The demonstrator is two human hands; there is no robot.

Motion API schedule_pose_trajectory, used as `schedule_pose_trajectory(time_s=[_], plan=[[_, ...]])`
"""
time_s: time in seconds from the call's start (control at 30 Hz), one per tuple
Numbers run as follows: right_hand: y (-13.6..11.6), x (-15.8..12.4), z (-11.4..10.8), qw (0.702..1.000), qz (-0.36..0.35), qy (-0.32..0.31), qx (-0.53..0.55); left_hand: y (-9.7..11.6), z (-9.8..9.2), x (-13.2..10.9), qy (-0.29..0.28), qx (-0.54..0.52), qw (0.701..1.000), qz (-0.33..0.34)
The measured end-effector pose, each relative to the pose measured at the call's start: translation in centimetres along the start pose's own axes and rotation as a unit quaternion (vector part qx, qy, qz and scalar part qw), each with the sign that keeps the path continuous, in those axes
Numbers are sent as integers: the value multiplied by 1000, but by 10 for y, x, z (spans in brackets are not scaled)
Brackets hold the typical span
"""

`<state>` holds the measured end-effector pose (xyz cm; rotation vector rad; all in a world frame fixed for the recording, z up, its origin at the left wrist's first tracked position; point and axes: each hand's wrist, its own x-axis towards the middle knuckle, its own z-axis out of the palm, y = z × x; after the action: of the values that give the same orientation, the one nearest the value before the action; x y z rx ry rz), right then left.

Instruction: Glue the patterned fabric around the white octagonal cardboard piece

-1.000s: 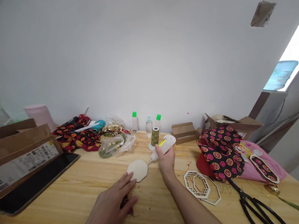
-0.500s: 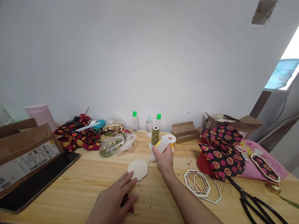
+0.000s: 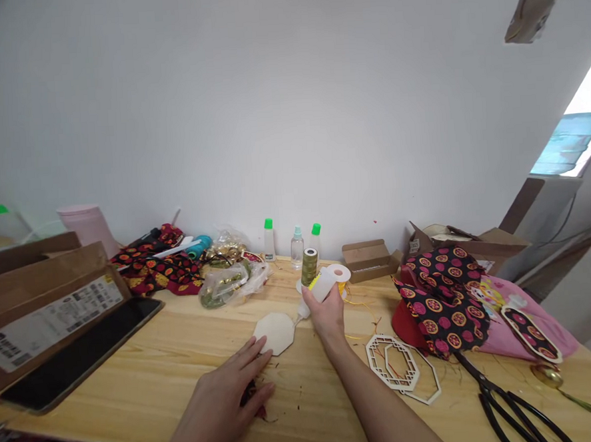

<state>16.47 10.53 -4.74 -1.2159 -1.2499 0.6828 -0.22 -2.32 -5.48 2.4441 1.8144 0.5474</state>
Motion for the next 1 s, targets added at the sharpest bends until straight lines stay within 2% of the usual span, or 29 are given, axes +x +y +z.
schedule_pose_trajectory(time_s=[0.4, 0.6, 0.8, 1.0], plan=[[5, 0, 1, 1000, -7, -15, -2, 2, -2, -1, -9, 0, 1000, -3], [-1, -4, 0, 999, -20, -50, -3, 5, -6, -1, -17, -6, 1000, -10], [1, -1, -1, 999, -12, -20, -31, 7, -7, -2, -23, -8, 1000, -19], [6, 0, -1, 999, -18, -37, 3, 4, -6, -2, -20, -14, 1000, -18]])
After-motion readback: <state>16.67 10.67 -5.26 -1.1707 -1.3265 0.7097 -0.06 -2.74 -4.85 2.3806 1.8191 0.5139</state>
